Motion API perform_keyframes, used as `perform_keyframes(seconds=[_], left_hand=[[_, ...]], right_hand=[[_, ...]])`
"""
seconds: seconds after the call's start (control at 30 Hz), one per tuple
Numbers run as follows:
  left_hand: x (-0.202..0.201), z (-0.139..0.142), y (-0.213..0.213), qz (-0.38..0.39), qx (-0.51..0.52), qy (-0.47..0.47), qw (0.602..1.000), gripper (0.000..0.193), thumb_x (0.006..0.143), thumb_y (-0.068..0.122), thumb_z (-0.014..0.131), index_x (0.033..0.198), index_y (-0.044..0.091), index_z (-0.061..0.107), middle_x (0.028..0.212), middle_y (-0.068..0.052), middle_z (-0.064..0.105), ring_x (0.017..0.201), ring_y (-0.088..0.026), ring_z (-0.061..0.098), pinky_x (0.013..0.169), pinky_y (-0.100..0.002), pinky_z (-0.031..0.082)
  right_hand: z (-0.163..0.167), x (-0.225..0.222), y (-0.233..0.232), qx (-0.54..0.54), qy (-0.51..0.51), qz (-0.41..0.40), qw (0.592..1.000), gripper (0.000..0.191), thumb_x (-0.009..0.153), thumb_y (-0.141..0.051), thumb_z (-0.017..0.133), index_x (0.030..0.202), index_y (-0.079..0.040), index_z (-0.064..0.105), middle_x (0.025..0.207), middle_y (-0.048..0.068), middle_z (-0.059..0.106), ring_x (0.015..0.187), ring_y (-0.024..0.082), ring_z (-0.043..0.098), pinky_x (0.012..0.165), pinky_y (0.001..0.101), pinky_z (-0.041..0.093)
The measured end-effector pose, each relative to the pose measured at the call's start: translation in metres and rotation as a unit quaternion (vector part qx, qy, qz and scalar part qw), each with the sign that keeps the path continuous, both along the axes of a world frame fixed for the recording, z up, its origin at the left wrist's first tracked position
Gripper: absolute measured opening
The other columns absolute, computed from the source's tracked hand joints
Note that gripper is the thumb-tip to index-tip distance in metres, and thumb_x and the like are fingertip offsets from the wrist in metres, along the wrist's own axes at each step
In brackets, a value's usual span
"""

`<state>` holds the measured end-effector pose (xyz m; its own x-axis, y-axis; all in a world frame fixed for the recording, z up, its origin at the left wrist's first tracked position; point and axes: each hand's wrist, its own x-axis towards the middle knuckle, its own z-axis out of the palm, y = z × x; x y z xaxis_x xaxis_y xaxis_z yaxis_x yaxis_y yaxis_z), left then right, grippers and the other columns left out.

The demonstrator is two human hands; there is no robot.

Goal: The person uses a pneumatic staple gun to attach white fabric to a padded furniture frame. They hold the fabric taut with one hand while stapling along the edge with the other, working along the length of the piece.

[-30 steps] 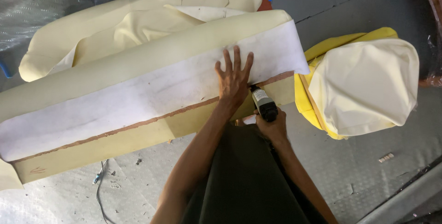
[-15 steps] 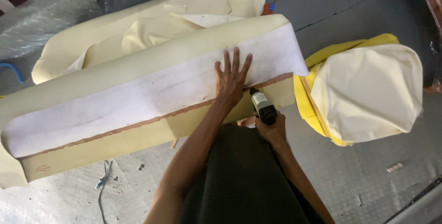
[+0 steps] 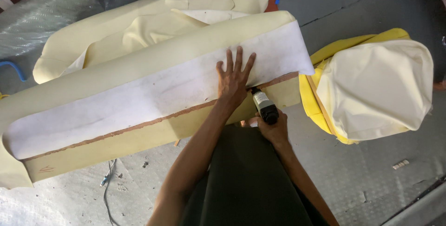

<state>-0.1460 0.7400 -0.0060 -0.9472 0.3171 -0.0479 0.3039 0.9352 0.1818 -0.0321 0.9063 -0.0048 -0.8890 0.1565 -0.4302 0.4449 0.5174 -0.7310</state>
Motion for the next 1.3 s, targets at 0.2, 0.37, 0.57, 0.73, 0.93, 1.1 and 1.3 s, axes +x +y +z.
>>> perform_keyframes(seconds=[0.2, 0.37, 0.57, 0.73, 0.93, 1.1, 1.3], left_hand=[[-0.002, 0.003, -0.008, -0.02, 0.03, -0.039, 0.999, 0.108, 0.07, 0.021, 0.082, 0.161, 0.022, 0.024, 0.165, -0.023, 0.021, 0.149, -0.049, 0.024, 0.104, -0.067, 0.033], [-0.007, 0.006, -0.02, -0.071, -0.02, -0.016, 0.997, 0.113, 0.07, 0.016, 0.082, 0.165, 0.021, 0.02, 0.167, -0.024, 0.019, 0.149, -0.048, 0.025, 0.102, -0.064, 0.035], [-0.006, -0.001, -0.029, -0.077, 0.033, -0.042, 0.996, 0.111, 0.07, 0.015, 0.081, 0.163, 0.021, 0.02, 0.167, -0.023, 0.019, 0.149, -0.046, 0.026, 0.104, -0.062, 0.035], [-0.011, -0.007, -0.04, -0.105, -0.009, -0.017, 0.994, 0.111, 0.071, 0.007, 0.078, 0.165, 0.024, 0.022, 0.168, -0.02, 0.02, 0.149, -0.043, 0.029, 0.102, -0.056, 0.037], [-0.023, 0.001, -0.057, -0.12, 0.08, -0.111, 0.983, 0.115, 0.062, 0.007, 0.082, 0.161, 0.023, 0.027, 0.169, -0.013, 0.02, 0.15, -0.039, 0.028, 0.105, -0.054, 0.037], [-0.023, 0.003, -0.064, -0.112, 0.119, -0.12, 0.979, 0.116, 0.057, 0.003, 0.082, 0.159, 0.023, 0.031, 0.17, -0.007, 0.02, 0.151, -0.034, 0.029, 0.106, -0.053, 0.036], [-0.021, -0.002, -0.065, -0.108, 0.143, -0.098, 0.979, 0.114, 0.058, 0.001, 0.081, 0.159, 0.023, 0.033, 0.17, -0.007, 0.022, 0.152, -0.034, 0.03, 0.108, -0.053, 0.036]], right_hand=[[-0.002, 0.004, 0.001, -0.031, 0.047, -0.008, 0.998, 0.022, 0.076, -0.014, 0.072, 0.094, -0.002, 0.074, 0.083, 0.014, 0.077, 0.079, 0.025, 0.078, 0.073, 0.0368, 0.059], [0.006, 0.013, 0.005, -0.05, 0.078, 0.034, 0.995, 0.024, 0.075, -0.013, 0.072, 0.096, -0.002, 0.074, 0.086, 0.014, 0.077, 0.081, 0.026, 0.077, 0.074, 0.0363, 0.059], [0.005, 0.005, -0.005, -0.037, 0.05, 0.036, 0.997, 0.022, 0.074, -0.014, 0.073, 0.092, -0.002, 0.074, 0.084, 0.015, 0.077, 0.08, 0.027, 0.077, 0.073, 0.0373, 0.059], [0.001, 0.004, -0.012, 0.001, -0.002, 0.016, 1.0, 0.019, 0.079, -0.016, 0.073, 0.09, -0.001, 0.073, 0.081, 0.016, 0.076, 0.078, 0.028, 0.077, 0.073, 0.0384, 0.058], [0.009, 0.011, -0.014, -0.021, 0.057, 0.046, 0.997, 0.023, 0.074, -0.013, 0.075, 0.093, -0.001, 0.075, 0.082, 0.016, 0.076, 0.079, 0.028, 0.076, 0.071, 0.0384, 0.058], [0.015, 0.009, -0.027, -0.035, -0.002, 0.026, 0.999, 0.023, 0.073, -0.013, 0.073, 0.092, 0.0, 0.071, 0.078, 0.015, 0.076, 0.074, 0.027, 0.077, 0.068, 0.0382, 0.058], [0.014, 0.007, -0.035, -0.007, -0.007, 0.019, 1.0, 0.017, 0.079, -0.014, 0.072, 0.089, 0.001, 0.071, 0.078, 0.014, 0.075, 0.075, 0.025, 0.077, 0.068, 0.0379, 0.058]])
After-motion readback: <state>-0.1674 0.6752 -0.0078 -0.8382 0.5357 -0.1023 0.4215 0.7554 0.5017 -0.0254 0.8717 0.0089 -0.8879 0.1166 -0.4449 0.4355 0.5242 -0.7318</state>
